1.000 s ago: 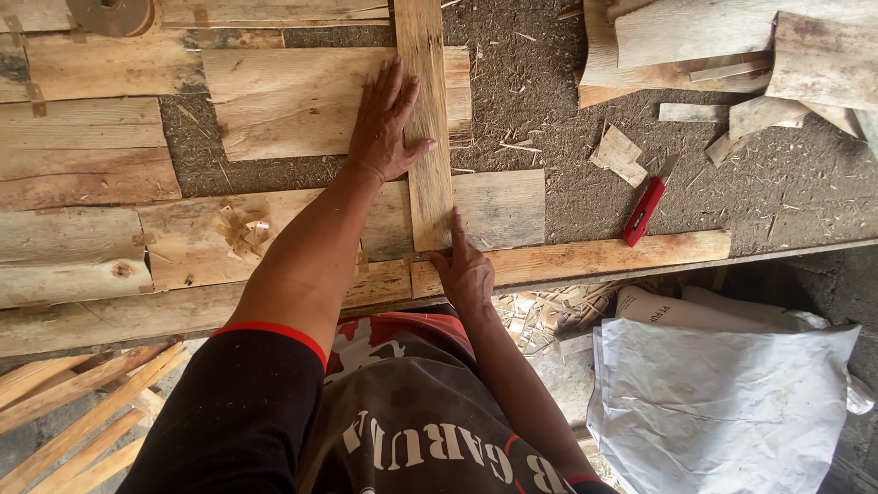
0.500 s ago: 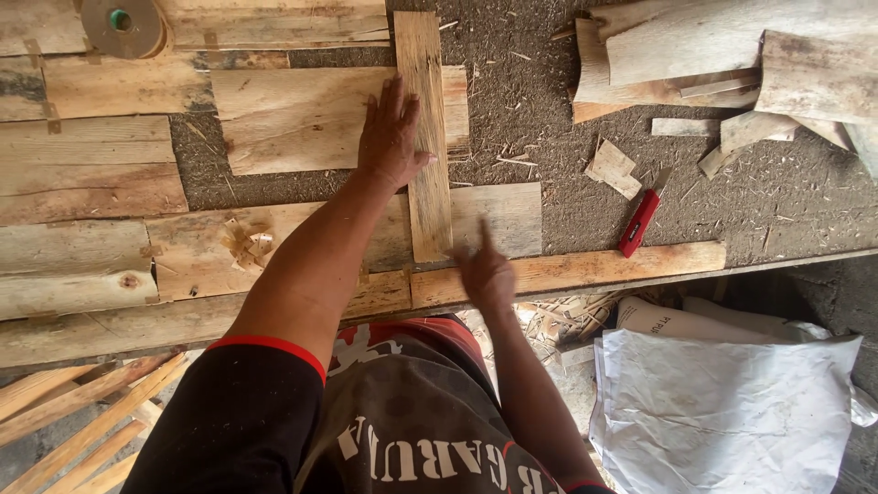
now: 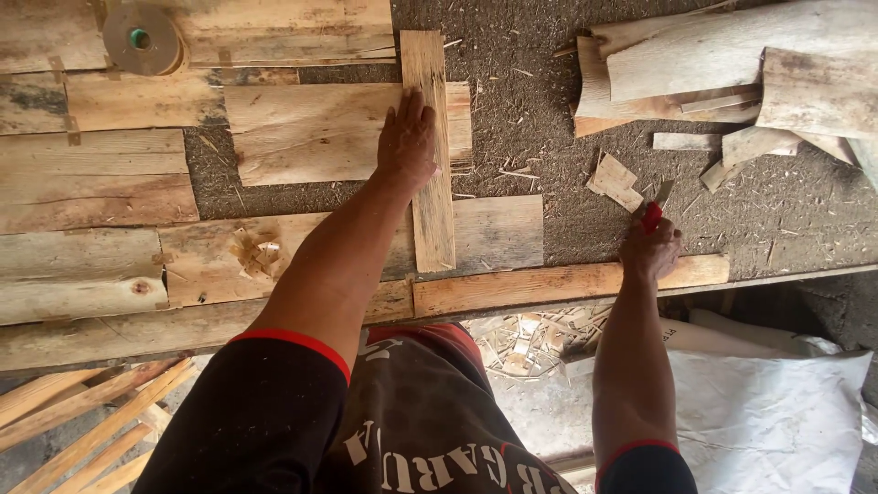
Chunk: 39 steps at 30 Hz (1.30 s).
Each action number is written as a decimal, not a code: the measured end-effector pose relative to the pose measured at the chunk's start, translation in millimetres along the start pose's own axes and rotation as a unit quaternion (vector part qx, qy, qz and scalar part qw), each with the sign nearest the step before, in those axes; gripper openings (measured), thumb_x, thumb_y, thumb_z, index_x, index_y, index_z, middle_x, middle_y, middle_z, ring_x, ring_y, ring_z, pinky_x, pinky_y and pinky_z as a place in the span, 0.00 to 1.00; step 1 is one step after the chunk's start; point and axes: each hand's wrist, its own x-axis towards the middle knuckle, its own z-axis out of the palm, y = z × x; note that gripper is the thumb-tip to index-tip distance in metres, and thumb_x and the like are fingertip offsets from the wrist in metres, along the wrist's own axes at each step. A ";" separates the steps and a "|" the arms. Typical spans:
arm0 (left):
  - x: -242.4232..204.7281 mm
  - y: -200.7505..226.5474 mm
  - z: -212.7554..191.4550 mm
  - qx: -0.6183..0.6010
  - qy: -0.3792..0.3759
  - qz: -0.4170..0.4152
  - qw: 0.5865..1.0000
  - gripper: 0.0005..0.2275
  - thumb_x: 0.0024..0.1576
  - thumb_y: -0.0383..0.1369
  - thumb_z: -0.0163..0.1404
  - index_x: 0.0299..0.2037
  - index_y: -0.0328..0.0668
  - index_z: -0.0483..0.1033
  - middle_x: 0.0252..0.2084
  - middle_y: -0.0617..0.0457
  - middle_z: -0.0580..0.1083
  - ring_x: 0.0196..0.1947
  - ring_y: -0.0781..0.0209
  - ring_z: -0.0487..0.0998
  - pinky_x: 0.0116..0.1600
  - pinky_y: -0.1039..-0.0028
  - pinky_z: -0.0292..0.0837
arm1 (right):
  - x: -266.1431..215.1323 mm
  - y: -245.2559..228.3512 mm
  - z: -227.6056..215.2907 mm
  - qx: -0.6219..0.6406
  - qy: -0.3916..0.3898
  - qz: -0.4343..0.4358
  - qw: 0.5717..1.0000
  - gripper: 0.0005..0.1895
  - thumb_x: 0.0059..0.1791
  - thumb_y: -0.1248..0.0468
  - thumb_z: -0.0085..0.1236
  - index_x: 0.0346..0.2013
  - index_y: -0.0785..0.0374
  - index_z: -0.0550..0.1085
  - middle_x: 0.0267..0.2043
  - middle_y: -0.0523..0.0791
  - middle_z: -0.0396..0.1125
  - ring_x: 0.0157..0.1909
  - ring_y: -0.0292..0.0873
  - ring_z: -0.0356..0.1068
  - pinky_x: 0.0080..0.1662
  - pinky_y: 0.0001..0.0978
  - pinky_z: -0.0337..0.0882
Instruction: Using a utility knife to trim and cut thin strips of wood veneer for assembly.
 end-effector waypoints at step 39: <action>7.2 1.6 0.1 -0.008 -0.080 0.001 0.997 0.38 0.59 0.30 0.51 0.77 0.42 0.41 0.80 0.46 0.33 0.78 0.39 0.35 0.73 0.41 0.48 | -161.4 -317.1 28.6 0.154 -0.044 -0.410 0.898 0.30 0.53 0.78 0.39 0.69 0.56 0.63 0.51 0.51 0.76 0.12 0.29 0.57 0.10 0.21 0.60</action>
